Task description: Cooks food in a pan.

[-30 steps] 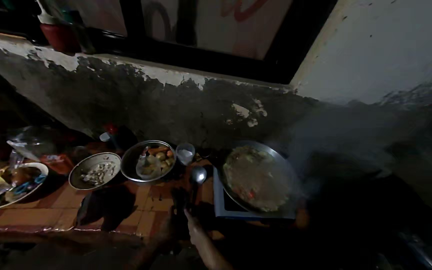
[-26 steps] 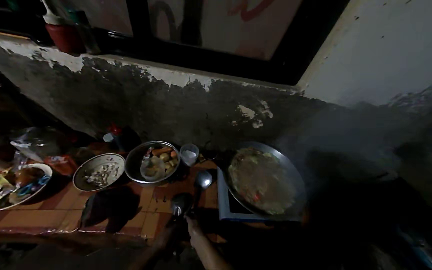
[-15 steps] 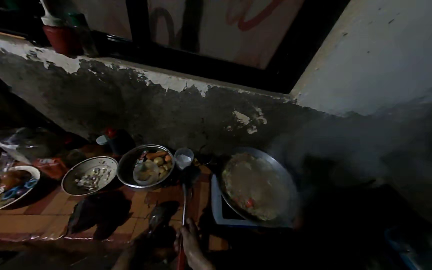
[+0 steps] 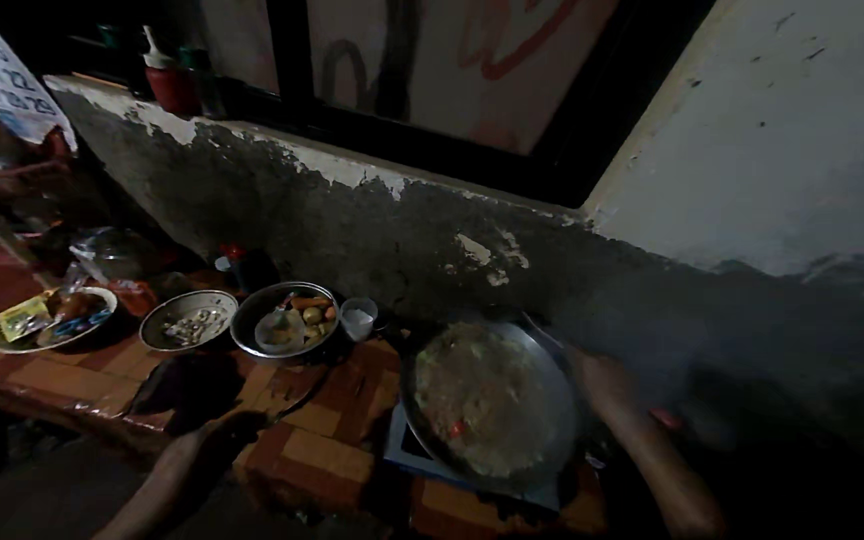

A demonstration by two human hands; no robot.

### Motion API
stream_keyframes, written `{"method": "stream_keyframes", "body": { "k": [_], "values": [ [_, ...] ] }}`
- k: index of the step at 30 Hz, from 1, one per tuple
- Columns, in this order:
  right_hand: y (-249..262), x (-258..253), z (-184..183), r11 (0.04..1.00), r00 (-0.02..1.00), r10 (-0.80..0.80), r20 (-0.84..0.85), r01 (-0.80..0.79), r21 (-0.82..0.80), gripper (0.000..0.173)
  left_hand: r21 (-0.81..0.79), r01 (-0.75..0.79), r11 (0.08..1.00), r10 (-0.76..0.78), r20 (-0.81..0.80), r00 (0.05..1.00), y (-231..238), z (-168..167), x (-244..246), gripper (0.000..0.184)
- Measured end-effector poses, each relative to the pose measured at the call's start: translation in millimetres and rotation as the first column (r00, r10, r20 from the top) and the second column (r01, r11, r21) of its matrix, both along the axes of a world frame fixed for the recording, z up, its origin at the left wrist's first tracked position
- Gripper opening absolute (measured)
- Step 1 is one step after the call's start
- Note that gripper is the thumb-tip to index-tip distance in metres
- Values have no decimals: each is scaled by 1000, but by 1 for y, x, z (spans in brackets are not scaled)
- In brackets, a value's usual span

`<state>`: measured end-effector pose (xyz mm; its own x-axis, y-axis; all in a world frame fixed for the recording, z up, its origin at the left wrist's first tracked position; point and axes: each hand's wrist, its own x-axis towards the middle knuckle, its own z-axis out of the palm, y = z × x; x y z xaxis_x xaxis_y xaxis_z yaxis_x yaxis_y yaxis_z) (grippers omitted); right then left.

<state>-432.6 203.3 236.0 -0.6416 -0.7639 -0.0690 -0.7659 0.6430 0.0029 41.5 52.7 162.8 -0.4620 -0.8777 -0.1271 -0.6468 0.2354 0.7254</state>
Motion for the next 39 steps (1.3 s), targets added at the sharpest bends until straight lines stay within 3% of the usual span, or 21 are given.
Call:
{"method": "stream_keyframes", "body": {
  "k": [2, 6, 11, 14, 20, 24, 26, 28, 32, 34, 37, 39],
  "values": [
    [-13, -18, -13, 995, 998, 21, -53, -16, 102, 44, -259, 76, 963, -59, 73, 996, -5, -18, -3, 22],
    [-36, -26, -35, 955, 981, 125, 150, -161, 251, 43, -425, 96, 900, -48, 122, 991, 12, -3, -28, 20],
    [-48, -61, -46, 903, 863, 260, 433, -376, 208, 40, -598, 164, 784, -31, 226, 974, 20, 33, -74, 19],
    [-44, -70, -26, 882, 834, 333, 441, -441, 166, 37, -647, 272, 712, -86, 305, 949, 7, 49, -108, 20],
    [0, -31, 31, 872, 928, 333, 169, -371, 318, 41, -561, 560, 609, -260, 526, 810, -19, 84, -174, 11],
    [27, -6, 49, 881, 957, 284, 59, -284, 379, 47, -419, 680, 601, -299, 671, 678, -15, 105, -204, 18],
    [37, 1, 63, 904, 968, 250, 17, -239, 354, 45, -310, 729, 611, -343, 726, 596, -11, 112, -214, 23],
    [43, 1, 70, 951, 966, 253, -60, -236, 200, 39, -234, 749, 620, -375, 750, 545, -5, 113, -226, 31],
    [13, -10, 38, 973, 961, 231, -155, -223, 65, 38, -129, 692, 711, -420, 711, 564, -3, 83, -260, 41],
    [-9, -13, 16, 975, 970, 219, -105, -213, 68, 39, -51, 692, 720, -438, 740, 510, 8, 76, -273, 38],
    [-20, -11, -3, 961, 985, 159, -66, -139, 238, 46, 73, 599, 798, -428, 768, 477, 23, 63, -294, 35],
    [-8, 0, -4, 921, 990, 117, -73, -81, 381, 45, 116, 626, 771, -457, 786, 417, 22, 56, -295, 35]
  ]
}}
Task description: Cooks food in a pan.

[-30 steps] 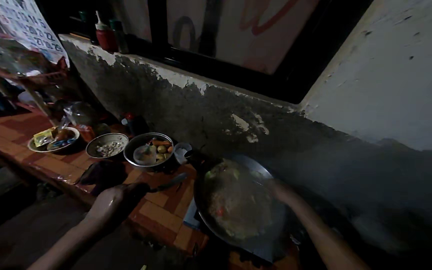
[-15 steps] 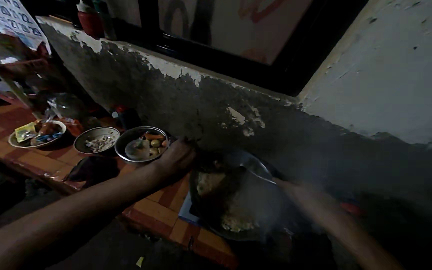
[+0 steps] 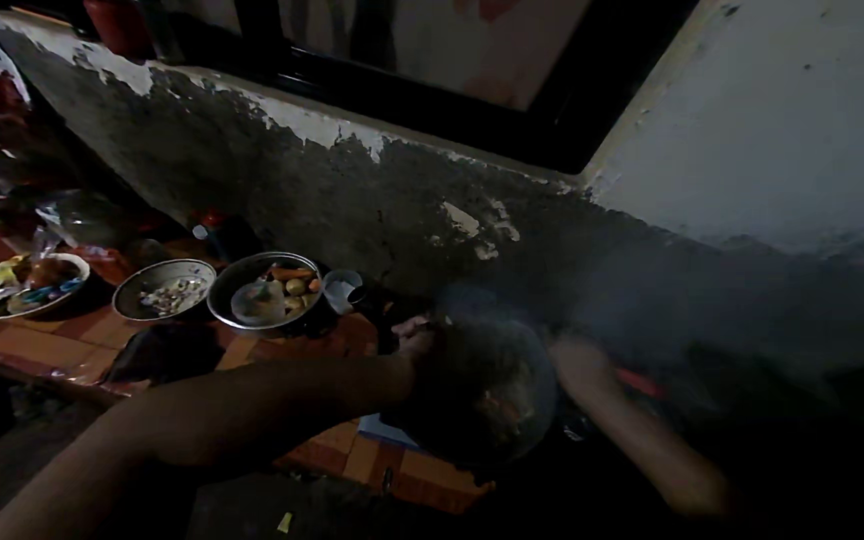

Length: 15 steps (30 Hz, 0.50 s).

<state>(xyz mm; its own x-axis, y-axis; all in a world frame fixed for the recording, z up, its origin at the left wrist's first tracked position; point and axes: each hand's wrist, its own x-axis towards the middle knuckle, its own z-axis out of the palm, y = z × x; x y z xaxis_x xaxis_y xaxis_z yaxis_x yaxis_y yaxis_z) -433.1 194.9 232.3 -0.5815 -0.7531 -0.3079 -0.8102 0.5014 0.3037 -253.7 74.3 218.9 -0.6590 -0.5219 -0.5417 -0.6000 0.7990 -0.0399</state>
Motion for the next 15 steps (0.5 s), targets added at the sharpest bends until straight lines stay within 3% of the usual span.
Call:
{"method": "stream_keyframes", "body": {
  "k": [4, 7, 15],
  "values": [
    [32, 18, 12, 969, 994, -89, 66, 71, 238, 35, -3, 227, 974, -227, -12, 974, -11, 1, 20, 30],
    [38, 9, 7, 953, 973, -82, 214, 13, 302, 32, 36, 211, 977, -209, -50, 977, -20, 6, 28, 29],
    [12, 20, -18, 987, 828, -95, 552, 8, 158, 37, 28, 155, 988, -151, -121, 981, -37, -5, 36, 31]
  ]
}}
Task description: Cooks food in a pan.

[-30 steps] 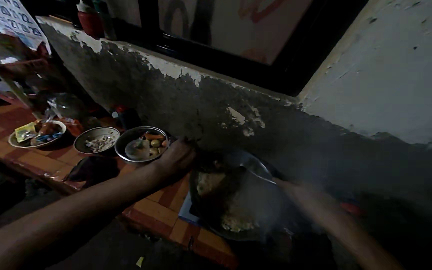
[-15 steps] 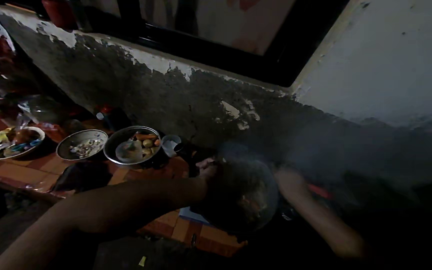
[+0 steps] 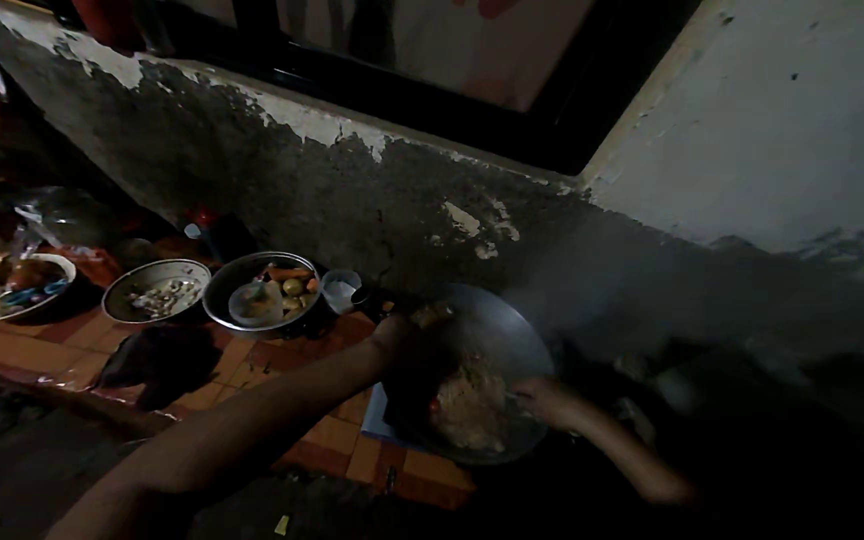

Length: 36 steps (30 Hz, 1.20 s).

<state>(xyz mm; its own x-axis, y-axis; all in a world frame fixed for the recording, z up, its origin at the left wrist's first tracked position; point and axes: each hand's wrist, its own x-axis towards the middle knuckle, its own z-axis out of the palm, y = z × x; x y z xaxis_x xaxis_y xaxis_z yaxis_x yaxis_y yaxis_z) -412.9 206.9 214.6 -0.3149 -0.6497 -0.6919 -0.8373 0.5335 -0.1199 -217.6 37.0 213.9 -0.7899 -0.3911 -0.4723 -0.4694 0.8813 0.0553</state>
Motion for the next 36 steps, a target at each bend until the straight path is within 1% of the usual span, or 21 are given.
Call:
{"method": "stream_keyframes", "body": {
  "k": [2, 4, 8, 10, 12, 14, 15, 16, 17, 18, 20, 22, 24, 25, 26, 27, 29, 31, 33, 34, 36],
  "values": [
    [0, -6, 1, 999, 997, -42, 72, 44, -28, 38, -3, 0, 1000, 0, -30, 1000, -5, 1, 4, 31],
    [2, -10, 14, 997, 994, -72, 82, 73, -7, 38, -3, -23, 1000, 22, -46, 999, -7, 5, 6, 30],
    [6, -14, 51, 995, 995, -100, 30, 100, -13, 37, -7, -37, 999, 36, -123, 992, -4, 21, 12, 27],
    [6, -13, 73, 993, 993, -114, 9, 115, -23, 36, -34, -29, 999, 23, -175, 984, -2, 30, 15, 27],
    [-2, -1, 103, 993, 992, -107, -66, 110, 36, 40, -83, -4, 997, -14, -211, 977, 2, 43, 16, 22],
    [-11, 16, 130, 996, 983, -32, -181, 46, 73, 39, -109, 29, 994, -55, -243, 968, 8, 59, 18, 18],
    [-14, 22, 142, 994, 970, 31, -241, -6, 105, 40, -130, 51, 990, -83, -260, 962, 11, 64, 18, 16],
    [-14, 19, 146, 990, 947, 108, -301, -76, 118, 41, -153, 71, 986, -109, -254, 961, 14, 70, 18, 14],
    [-12, 13, 144, 989, 922, 142, -361, -117, 90, 39, -170, 86, 982, -123, -215, 969, 18, 76, 15, 14],
    [-11, 12, 142, 991, 893, 134, -430, -117, 65, 37, -185, 94, 978, -128, -179, 976, 21, 81, 12, 14],
    [-14, 35, 142, 995, 836, 93, -540, -54, 87, 37, -209, 105, 972, -141, -164, 976, 26, 84, 8, 13],
    [-15, 48, 131, 997, 787, 78, -612, -54, 58, 39, -228, 84, 970, -115, -128, 985, 29, 79, 0, 15],
    [-8, 42, 100, 984, 736, -11, -676, -113, -139, 32, -220, 15, 975, -38, -103, 994, 28, 64, -11, 17],
    [-8, 38, 87, 970, 733, -45, -679, -130, -204, 30, -198, -33, 980, 18, -81, 997, 28, 55, -18, 20],
    [-9, 33, 75, 965, 739, -51, -672, -136, -223, 31, -172, -87, 981, 81, -47, 996, 27, 46, -26, 24],
    [-11, 27, 65, 970, 753, -42, -656, -126, -206, 32, -163, -127, 978, 128, -5, 992, 24, 35, -33, 28],
    [-15, 17, 46, 987, 777, -25, -628, -82, -141, 34, -120, -172, 978, 176, 21, 984, 17, 15, -41, 32],
    [-14, 10, 32, 996, 799, 3, -601, -53, -66, 35, -56, -187, 981, 187, -10, 982, 10, 3, -41, 33],
    [-11, 13, 28, 1000, 851, 19, -524, -9, 22, 35, 29, -177, 984, 179, -73, 981, 2, -6, -37, 37],
    [-9, 13, 26, 1000, 884, 3, -467, 6, 18, 36, 45, -171, 984, 175, -97, 980, -4, -10, -35, 38],
    [-8, 7, 13, 998, 933, -49, -357, 31, -56, 40, 46, -155, 987, 159, -131, 979, -12, -12, -32, 39]
  ]
}}
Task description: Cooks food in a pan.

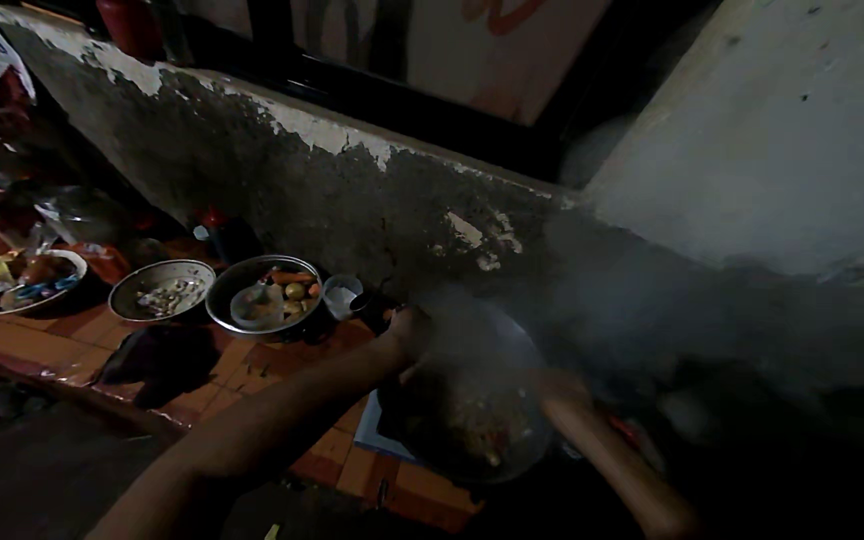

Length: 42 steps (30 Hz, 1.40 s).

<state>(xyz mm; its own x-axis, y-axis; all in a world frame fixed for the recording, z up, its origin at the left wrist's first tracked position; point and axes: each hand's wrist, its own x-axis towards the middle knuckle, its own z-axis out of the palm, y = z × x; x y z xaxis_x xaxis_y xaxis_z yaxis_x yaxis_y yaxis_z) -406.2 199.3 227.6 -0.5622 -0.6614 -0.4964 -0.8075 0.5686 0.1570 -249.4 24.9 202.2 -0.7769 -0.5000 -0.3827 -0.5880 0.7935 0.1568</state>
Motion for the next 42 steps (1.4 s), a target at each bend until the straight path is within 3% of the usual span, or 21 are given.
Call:
{"method": "stream_keyframes", "body": {
  "k": [5, 9, 12, 16, 20, 22, 25, 26, 28, 30, 34, 37, 42],
  "values": [
    [-18, -30, -36, 993, 961, 47, 272, -16, -114, 44, 16, -29, 999, 29, 3, 1000, -10, 0, 9, 40],
    [-24, -51, -36, 991, 909, -64, 412, 107, -80, 42, -14, -20, 1000, 20, 8, 1000, -15, 3, 16, 36],
    [-17, -58, -11, 993, 910, -33, 412, 78, -92, 37, -11, -58, 998, 58, -5, 998, -19, 11, 20, 35],
    [-8, -63, 24, 995, 948, -19, 318, 49, -87, 35, -59, -102, 993, 97, -83, 992, -13, 34, 28, 30],
    [9, -68, 51, 989, 963, 93, 252, -60, -137, 33, -146, 11, 989, -16, -31, 999, -1, 65, 35, 20],
    [20, -79, 49, 965, 967, 217, 134, -191, -181, 30, -170, 37, 985, -44, -37, 998, 5, 74, 39, 17],
    [37, -74, 51, 937, 959, 281, -46, -284, -203, 32, -252, 125, 960, -140, -43, 989, 13, 78, 46, 14],
    [39, -74, 46, 931, 961, 265, -86, -278, -237, 32, -296, 168, 940, -185, -31, 982, 14, 77, 47, 14],
    [32, -44, 46, 961, 986, 77, -148, -113, -254, 32, -331, 220, 918, -234, -2, 972, 18, 75, 48, 14],
    [19, 2, 51, 957, 970, -83, -228, 13, -291, 28, -286, 182, 941, -186, 15, 982, 22, 69, 42, 16],
    [-5, 18, 27, 997, 959, -40, -279, 22, -69, 33, -158, 129, 979, -111, 122, 986, 23, 43, 19, 24],
    [3, 24, 15, 993, 963, 20, -270, 13, 121, 35, -46, 93, 995, -85, 149, 985, 19, 33, 20, 29],
    [32, 22, 25, 971, 999, 13, -37, -4, 239, 31, 2, 94, 996, -94, 95, 991, 6, 15, 36, 33]
  ]
}}
